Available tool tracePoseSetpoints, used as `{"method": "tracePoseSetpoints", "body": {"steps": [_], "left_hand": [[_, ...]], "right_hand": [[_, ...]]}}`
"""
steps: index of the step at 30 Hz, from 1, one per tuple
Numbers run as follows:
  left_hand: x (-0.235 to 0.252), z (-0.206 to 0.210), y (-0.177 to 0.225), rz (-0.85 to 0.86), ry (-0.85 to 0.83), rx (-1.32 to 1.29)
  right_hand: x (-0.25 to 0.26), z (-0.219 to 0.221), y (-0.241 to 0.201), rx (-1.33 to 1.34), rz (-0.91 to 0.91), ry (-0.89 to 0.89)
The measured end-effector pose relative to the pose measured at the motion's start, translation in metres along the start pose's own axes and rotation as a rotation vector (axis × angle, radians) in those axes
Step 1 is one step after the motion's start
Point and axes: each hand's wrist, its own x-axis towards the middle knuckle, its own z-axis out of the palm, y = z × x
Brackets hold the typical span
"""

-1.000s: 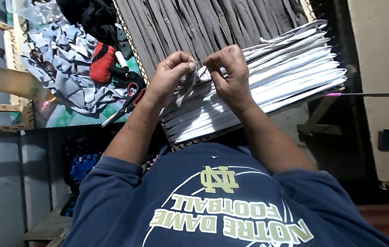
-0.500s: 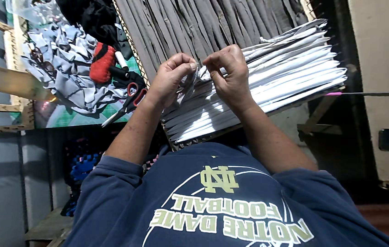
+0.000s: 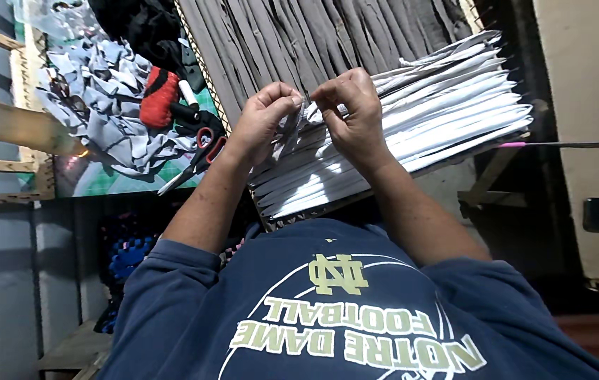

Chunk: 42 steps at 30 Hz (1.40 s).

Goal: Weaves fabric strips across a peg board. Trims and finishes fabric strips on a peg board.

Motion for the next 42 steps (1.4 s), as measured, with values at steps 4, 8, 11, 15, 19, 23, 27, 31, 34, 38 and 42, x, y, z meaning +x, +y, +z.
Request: {"method": "tracePoseSetpoints", "body": {"steps": [4, 8, 11, 15, 19, 23, 27, 31, 34, 38, 42], "left_hand": [[0.000, 0.000, 0.000, -0.008, 0.002, -0.001], [0.001, 0.001, 0.000, -0.011, 0.005, 0.004], [0.001, 0.002, 0.001, -0.015, 0.010, 0.004], [0.001, 0.002, 0.000, -0.016, 0.010, 0.012], [0.000, 0.003, 0.000, -0.014, 0.008, -0.010], [-0.001, 0.004, 0.003, -0.079, -0.006, -0.054], [-0.002, 0.003, 0.003, -0.137, -0.037, -0.153], [-0.003, -0.001, -0.001, -0.139, -0.105, -0.224], [-0.002, -0.003, -0.005, -0.123, -0.149, -0.274], [-0.002, -0.004, -0.007, -0.126, -0.152, -0.278], [-0.002, -0.002, -0.007, -0.145, -0.131, -0.295]], "right_hand": [[0.000, 0.000, 0.000, 0.007, 0.000, 0.003], [0.000, 0.000, 0.000, 0.008, -0.003, -0.001], [0.000, 0.001, 0.001, 0.015, -0.011, 0.004], [0.000, 0.002, 0.001, 0.043, -0.013, 0.009], [-0.001, 0.001, 0.000, 0.107, 0.015, -0.008], [-0.003, 0.001, -0.002, 0.204, 0.064, -0.020], [-0.003, 0.002, -0.003, 0.344, 0.104, -0.032], [-0.003, 0.002, -0.002, 0.418, 0.123, -0.040], [-0.003, 0.003, -0.003, 0.428, 0.118, -0.030], [-0.004, 0.002, -0.003, 0.390, 0.103, -0.022], [-0.004, 0.002, -0.003, 0.387, 0.091, -0.018]]}}
